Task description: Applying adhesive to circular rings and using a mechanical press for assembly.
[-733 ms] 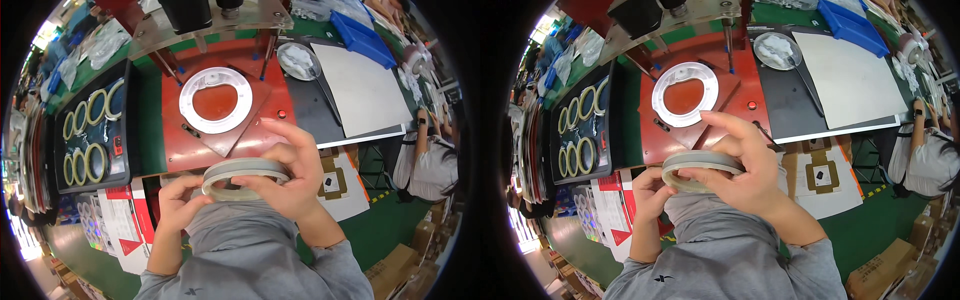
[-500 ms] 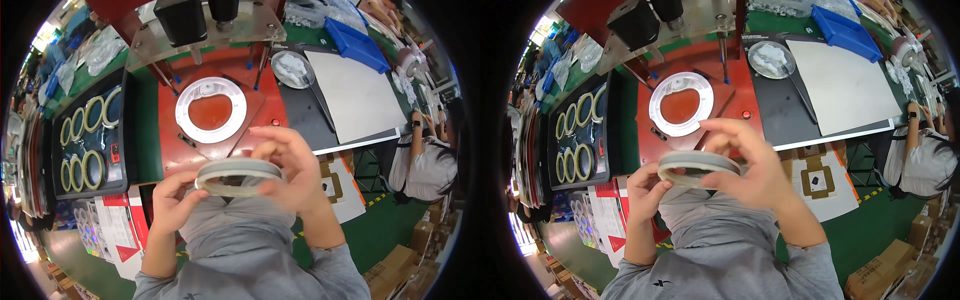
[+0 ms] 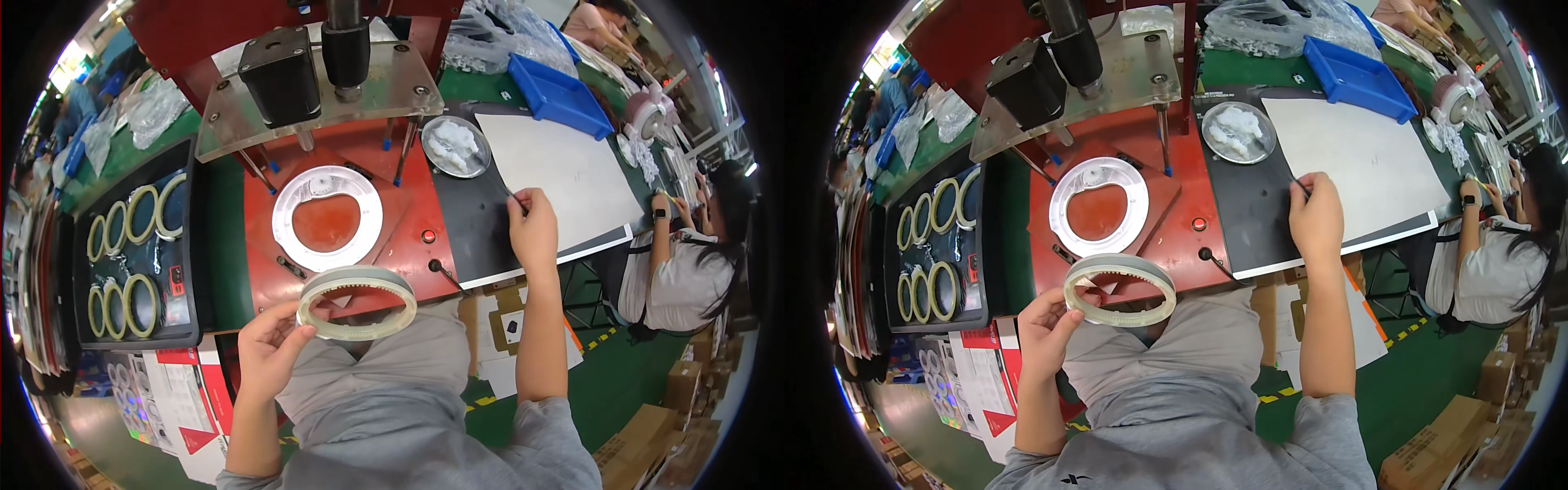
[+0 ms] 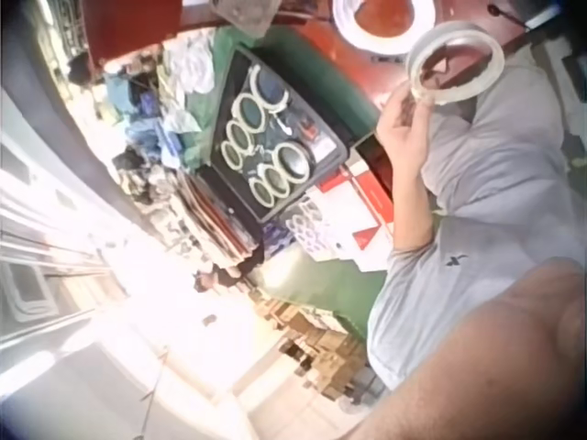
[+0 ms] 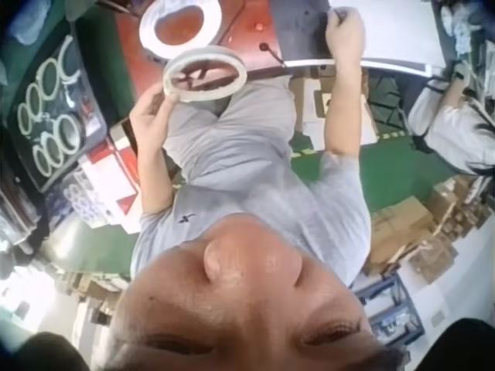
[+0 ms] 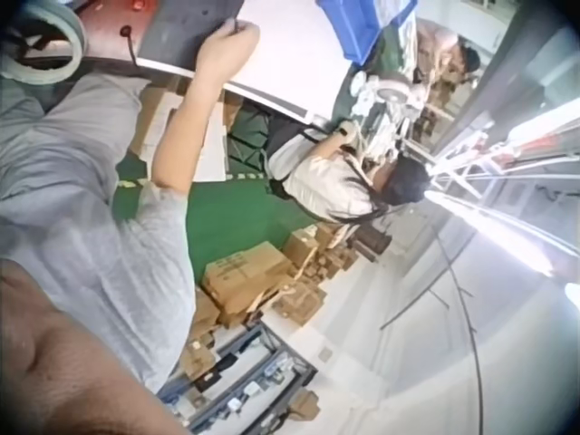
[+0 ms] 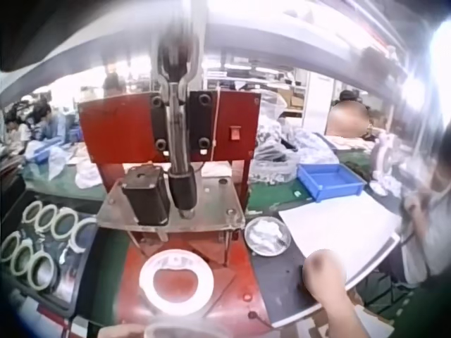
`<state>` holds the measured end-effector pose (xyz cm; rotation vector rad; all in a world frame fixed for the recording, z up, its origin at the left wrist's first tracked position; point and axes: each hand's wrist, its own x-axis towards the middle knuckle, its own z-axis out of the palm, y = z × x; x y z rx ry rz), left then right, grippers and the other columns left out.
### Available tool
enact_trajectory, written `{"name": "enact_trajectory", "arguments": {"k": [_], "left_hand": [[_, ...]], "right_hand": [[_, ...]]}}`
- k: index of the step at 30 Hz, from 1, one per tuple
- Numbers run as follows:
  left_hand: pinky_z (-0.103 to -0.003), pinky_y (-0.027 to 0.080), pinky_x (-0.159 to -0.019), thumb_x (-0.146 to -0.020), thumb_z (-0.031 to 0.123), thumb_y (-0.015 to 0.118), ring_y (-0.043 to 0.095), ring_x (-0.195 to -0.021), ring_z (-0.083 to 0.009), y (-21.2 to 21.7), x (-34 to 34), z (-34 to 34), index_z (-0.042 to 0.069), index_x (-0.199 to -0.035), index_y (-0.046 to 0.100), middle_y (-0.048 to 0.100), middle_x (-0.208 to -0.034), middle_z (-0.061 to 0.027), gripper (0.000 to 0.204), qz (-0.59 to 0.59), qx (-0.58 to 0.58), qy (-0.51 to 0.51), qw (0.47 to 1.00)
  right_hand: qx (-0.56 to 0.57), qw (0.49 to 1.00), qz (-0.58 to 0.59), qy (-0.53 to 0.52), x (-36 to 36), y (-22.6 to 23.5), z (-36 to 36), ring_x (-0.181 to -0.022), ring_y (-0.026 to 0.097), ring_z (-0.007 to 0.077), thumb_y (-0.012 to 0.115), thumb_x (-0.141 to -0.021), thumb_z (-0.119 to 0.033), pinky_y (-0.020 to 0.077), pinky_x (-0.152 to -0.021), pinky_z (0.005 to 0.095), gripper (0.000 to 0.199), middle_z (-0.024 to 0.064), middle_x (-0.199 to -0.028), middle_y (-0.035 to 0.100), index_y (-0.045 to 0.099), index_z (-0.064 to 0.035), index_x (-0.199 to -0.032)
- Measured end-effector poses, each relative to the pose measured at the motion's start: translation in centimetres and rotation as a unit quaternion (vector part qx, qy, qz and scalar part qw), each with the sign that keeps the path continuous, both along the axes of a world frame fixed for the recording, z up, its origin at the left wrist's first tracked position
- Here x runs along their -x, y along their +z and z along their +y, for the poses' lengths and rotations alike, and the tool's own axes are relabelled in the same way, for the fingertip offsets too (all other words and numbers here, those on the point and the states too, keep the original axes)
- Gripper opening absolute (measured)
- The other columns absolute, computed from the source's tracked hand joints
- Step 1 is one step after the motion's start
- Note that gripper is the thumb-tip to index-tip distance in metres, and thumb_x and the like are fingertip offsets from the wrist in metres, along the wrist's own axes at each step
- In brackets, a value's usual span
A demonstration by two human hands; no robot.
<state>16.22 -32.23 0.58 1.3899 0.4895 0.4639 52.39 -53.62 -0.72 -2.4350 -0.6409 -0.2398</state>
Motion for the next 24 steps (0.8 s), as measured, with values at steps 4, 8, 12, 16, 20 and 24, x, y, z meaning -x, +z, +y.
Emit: {"name": "enact_trajectory", "arguments": {"k": [4,8,12,16,20,24], "left_hand": [[-0.03,0.056,-0.096,-0.095,-0.008,0.067,0.071,-0.109,-0.02,0.4,0.0,0.2,-0.009,-0.128,0.065,0.075,-0.118,-0.0173,0.033,0.002,-0.003,-0.009,1.0],[-0.031,0.056,-0.096,-0.096,-0.008,0.067,0.071,-0.109,-0.0205,0.1,0.3,0.2,-0.009,-0.129,0.065,0.075,-0.118,-0.0174,0.034,0.008,-0.007,-0.01,1.0],[-0.031,0.056,-0.097,-0.096,-0.009,0.067,0.071,-0.109,-0.0207,0.0,0.2,0.1,-0.01,-0.13,0.065,0.075,-0.118,-0.0173,0.034,0.0,0.001,-0.014,1.0],[-0.031,0.056,-0.098,-0.096,-0.009,0.066,0.071,-0.11,-0.0207,-0.2,0.2,-0.1,-0.01,-0.13,0.064,0.075,-0.118,-0.0172,0.034,0.003,0.005,-0.01,1.0],[-0.035,0.057,-0.097,-0.096,0.0,0.071,0.073,-0.107,-0.0236,0.1,1.3,-0.2,-0.008,-0.122,0.068,0.076,-0.113,-0.0164,0.028,0.007,-0.02,0.009,1.0],[-0.037,0.058,-0.092,-0.091,-0.005,0.07,0.074,-0.103,-0.0295,2.9,1.2,0.0,-0.007,-0.113,0.071,0.075,-0.108,-0.0172,0.022,-0.034,-0.137,0.014,0.99]], "right_hand": [[-0.085,0.996,-0.023,0.01,-1.0,2.0,2.1,-0.087,0.07,0.0358,0.07,-0.098,-0.015,0.0548,-0.077,0.042,0.017,0.0184,-0.096,0.072,0.069,0.0003,-0.104],[-0.085,0.993,-0.074,0.04,-2.7,1.9,4.1,-0.088,0.071,0.0358,0.071,-0.097,-0.017,0.0552,-0.077,0.0419,0.016,0.0163,-0.098,0.074,0.073,-0.0028,-0.103],[-0.016,0.993,-0.11,0.033,-3.4,1.3,4.1,-0.087,0.07,0.0362,0.071,-0.096,-0.018,0.0553,-0.077,0.0427,0.015,0.0142,-0.096,0.074,0.075,-0.0049,-0.101],[-0.056,0.99,-0.123,0.035,-2.2,2.1,2.6,-0.085,0.07,0.0359,0.071,-0.097,-0.017,0.0551,-0.075,0.0422,0.015,0.0156,-0.095,0.074,0.076,-0.0031,-0.099],[-0.224,0.971,0.08,0.027,1.4,5.1,1.0,-0.077,0.067,0.015,0.068,-0.102,-0.016,0.0514,-0.067,0.0283,0.021,0.0099,-0.095,0.076,0.074,0.0017,-0.111],[-0.264,0.937,0.219,0.064,5.4,7.6,-1.7,-0.068,0.061,0.0069,0.066,-0.104,-0.018,0.0437,-0.059,0.0221,0.024,0.0074,-0.094,0.076,0.072,0.0032,-0.115]]}}
